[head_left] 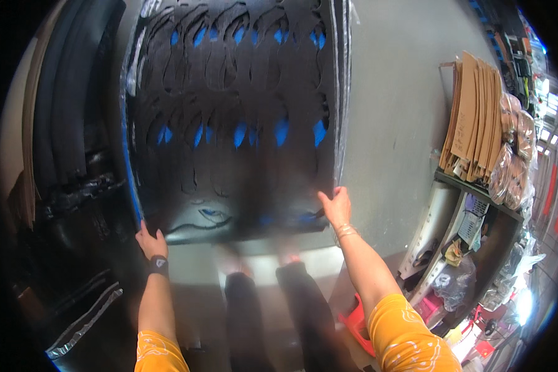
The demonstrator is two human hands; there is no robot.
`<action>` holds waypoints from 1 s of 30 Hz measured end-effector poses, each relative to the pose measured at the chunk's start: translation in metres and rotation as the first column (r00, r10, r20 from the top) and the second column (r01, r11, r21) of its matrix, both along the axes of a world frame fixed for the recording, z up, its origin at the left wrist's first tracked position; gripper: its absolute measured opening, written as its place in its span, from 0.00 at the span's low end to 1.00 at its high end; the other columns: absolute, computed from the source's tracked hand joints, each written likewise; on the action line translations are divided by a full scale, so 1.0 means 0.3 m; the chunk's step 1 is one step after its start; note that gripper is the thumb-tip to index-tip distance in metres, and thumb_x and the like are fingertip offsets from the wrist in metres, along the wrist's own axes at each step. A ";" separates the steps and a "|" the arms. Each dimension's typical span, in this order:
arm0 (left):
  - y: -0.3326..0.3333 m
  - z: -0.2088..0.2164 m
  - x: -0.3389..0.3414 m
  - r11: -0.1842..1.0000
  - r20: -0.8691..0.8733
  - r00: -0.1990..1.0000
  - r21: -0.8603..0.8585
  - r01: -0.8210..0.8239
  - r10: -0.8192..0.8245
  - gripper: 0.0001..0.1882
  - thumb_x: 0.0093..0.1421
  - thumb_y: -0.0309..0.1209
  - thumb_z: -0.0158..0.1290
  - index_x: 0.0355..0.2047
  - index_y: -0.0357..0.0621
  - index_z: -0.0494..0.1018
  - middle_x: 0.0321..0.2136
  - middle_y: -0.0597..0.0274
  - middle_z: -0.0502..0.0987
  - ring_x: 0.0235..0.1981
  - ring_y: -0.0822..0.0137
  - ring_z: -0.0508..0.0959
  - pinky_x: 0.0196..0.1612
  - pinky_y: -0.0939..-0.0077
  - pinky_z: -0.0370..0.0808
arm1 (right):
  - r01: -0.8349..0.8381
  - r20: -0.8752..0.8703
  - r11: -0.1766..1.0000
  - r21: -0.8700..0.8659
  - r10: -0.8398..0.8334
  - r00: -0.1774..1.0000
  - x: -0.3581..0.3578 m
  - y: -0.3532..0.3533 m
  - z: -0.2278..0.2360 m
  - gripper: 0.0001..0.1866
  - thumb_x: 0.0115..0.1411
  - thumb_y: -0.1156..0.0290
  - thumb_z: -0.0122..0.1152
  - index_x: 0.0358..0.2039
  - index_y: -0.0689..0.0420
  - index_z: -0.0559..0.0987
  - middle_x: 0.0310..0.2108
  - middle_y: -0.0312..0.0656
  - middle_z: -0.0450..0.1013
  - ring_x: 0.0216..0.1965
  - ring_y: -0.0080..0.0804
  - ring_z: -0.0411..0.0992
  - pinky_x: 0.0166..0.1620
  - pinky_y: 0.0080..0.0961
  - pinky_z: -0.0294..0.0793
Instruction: The person feeds black rubber insoles into a red roller machine, presses a button to activate it, and removes the processed parts. They repeat this cycle multiple times, stacking the finished insoles on a nearby table.
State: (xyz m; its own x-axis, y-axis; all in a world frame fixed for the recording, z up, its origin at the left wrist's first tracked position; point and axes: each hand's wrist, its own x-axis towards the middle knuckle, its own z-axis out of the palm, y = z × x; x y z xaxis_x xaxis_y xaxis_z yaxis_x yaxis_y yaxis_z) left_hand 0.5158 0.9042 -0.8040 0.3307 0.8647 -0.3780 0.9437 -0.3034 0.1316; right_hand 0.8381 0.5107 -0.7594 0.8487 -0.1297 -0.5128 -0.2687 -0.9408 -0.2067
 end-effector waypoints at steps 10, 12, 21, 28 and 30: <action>0.216 -0.082 0.233 0.996 0.280 0.958 0.072 0.046 -0.065 0.20 0.58 0.28 0.53 0.51 0.39 0.71 0.41 0.48 0.73 0.45 0.50 0.73 0.50 0.63 0.69 | -0.039 0.188 0.933 0.357 -0.031 0.982 0.572 0.188 -0.114 0.17 0.59 0.57 0.56 0.30 0.61 0.79 0.28 0.49 0.78 0.34 0.43 0.78 0.39 0.36 0.74; 0.269 -0.083 0.283 0.989 0.306 0.942 0.093 0.114 -0.138 0.17 0.59 0.27 0.52 0.48 0.39 0.74 0.38 0.50 0.74 0.43 0.52 0.75 0.48 0.64 0.71 | -0.042 0.311 0.952 0.302 -0.057 0.949 0.597 0.121 -0.097 0.16 0.60 0.59 0.55 0.28 0.60 0.79 0.23 0.46 0.78 0.30 0.40 0.78 0.36 0.33 0.74; 0.188 -0.020 0.359 0.987 0.231 0.962 0.099 0.123 -0.143 0.28 0.57 0.32 0.55 0.59 0.51 0.66 0.45 0.50 0.70 0.49 0.51 0.70 0.55 0.62 0.67 | 0.133 0.120 0.931 0.339 -0.183 0.976 0.349 -0.002 -0.148 0.26 0.63 0.55 0.53 0.51 0.67 0.71 0.48 0.53 0.73 0.49 0.39 0.72 0.52 0.32 0.69; 0.092 0.024 0.305 0.992 0.222 0.972 0.115 0.056 -0.081 0.34 0.52 0.37 0.62 0.58 0.49 0.64 0.49 0.50 0.68 0.51 0.50 0.69 0.56 0.61 0.66 | 0.071 0.068 0.969 0.236 -0.089 0.994 0.023 -0.104 -0.074 0.19 0.63 0.63 0.52 0.48 0.65 0.69 0.45 0.57 0.72 0.48 0.54 0.70 0.51 0.40 0.68; 0.062 0.055 0.268 0.986 0.202 0.970 0.130 0.108 -0.133 0.35 0.51 0.40 0.63 0.58 0.49 0.64 0.49 0.50 0.68 0.51 0.48 0.69 0.55 0.60 0.66 | 0.066 0.055 0.971 0.230 -0.081 0.995 -0.040 -0.116 -0.040 0.17 0.63 0.64 0.51 0.46 0.65 0.69 0.43 0.57 0.73 0.46 0.55 0.71 0.50 0.40 0.68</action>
State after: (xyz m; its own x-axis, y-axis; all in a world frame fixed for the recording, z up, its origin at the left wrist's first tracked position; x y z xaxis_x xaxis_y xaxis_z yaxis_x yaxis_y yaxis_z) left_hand 0.5962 0.9228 -0.7876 0.4960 0.8478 -0.1879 0.8546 -0.4382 0.2785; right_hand 0.8260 0.4760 -0.7712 0.8728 -0.0789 -0.4817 -0.3148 -0.8451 -0.4320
